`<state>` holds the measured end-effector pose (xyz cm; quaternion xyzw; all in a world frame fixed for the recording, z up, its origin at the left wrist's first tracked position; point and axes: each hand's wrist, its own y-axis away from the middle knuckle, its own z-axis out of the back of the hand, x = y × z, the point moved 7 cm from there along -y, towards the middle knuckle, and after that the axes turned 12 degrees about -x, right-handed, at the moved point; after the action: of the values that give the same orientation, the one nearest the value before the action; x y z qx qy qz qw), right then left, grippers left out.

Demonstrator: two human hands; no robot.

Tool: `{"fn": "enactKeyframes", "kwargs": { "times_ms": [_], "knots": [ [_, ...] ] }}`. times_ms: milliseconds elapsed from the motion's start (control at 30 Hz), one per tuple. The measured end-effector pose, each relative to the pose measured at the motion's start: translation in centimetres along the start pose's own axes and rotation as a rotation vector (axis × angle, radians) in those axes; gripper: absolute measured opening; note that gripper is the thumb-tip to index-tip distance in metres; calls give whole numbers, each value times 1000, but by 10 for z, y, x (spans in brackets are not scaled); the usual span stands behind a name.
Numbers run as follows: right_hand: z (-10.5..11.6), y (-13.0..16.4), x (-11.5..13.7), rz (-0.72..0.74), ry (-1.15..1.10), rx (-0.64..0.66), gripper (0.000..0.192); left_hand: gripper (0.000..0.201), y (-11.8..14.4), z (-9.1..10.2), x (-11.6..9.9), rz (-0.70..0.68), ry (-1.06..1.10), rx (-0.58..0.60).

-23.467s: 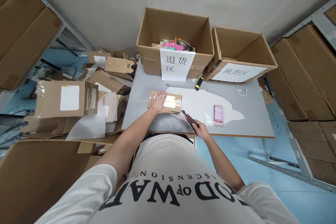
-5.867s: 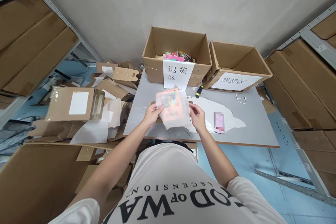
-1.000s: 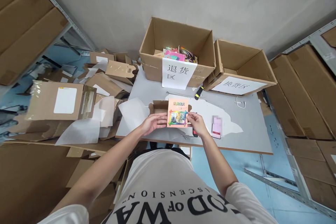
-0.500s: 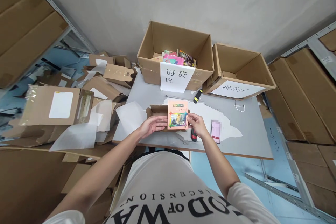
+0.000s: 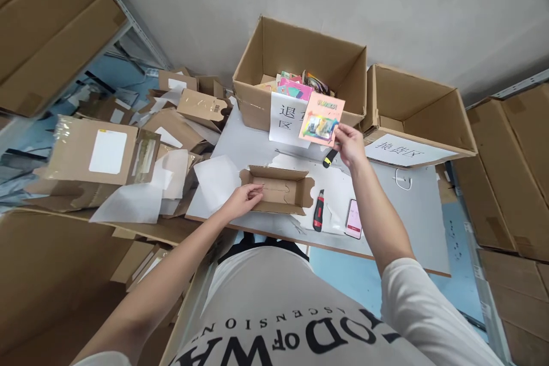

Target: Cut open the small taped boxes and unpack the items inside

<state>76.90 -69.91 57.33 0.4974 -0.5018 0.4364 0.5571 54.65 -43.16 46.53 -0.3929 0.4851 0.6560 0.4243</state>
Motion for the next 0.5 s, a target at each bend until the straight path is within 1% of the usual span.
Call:
{"fn": "enactKeyframes", "kwargs": {
  "times_ms": [67,100,167,233,300,367,433,500],
  "knots": [
    [2,-20,12,65,-30,-35,42,46,5,4,-3,-21,-8,-32],
    [7,-30,18,96,-46,-67,42,44,8,5,-5,-32,-3,-48],
    [28,-50,27,146,-82,-171,39,40,13,9,-10,-53,9,-87],
    [62,-71,33,176,-123,-329,32,37,18,12,-16,-72,6,-119],
    [106,-91,34,173,-159,-518,21,35,23,16,-21,-94,-19,-150],
    [153,-106,29,116,-198,-703,14,34,28,19,-24,-121,-58,-185],
    [194,-116,20,42,-232,-848,16,34,32,24,-26,-142,-107,-226],
    [224,-122,11,0,-268,-917,22,35,36,28,-25,-153,-164,-271]
  ]
}}
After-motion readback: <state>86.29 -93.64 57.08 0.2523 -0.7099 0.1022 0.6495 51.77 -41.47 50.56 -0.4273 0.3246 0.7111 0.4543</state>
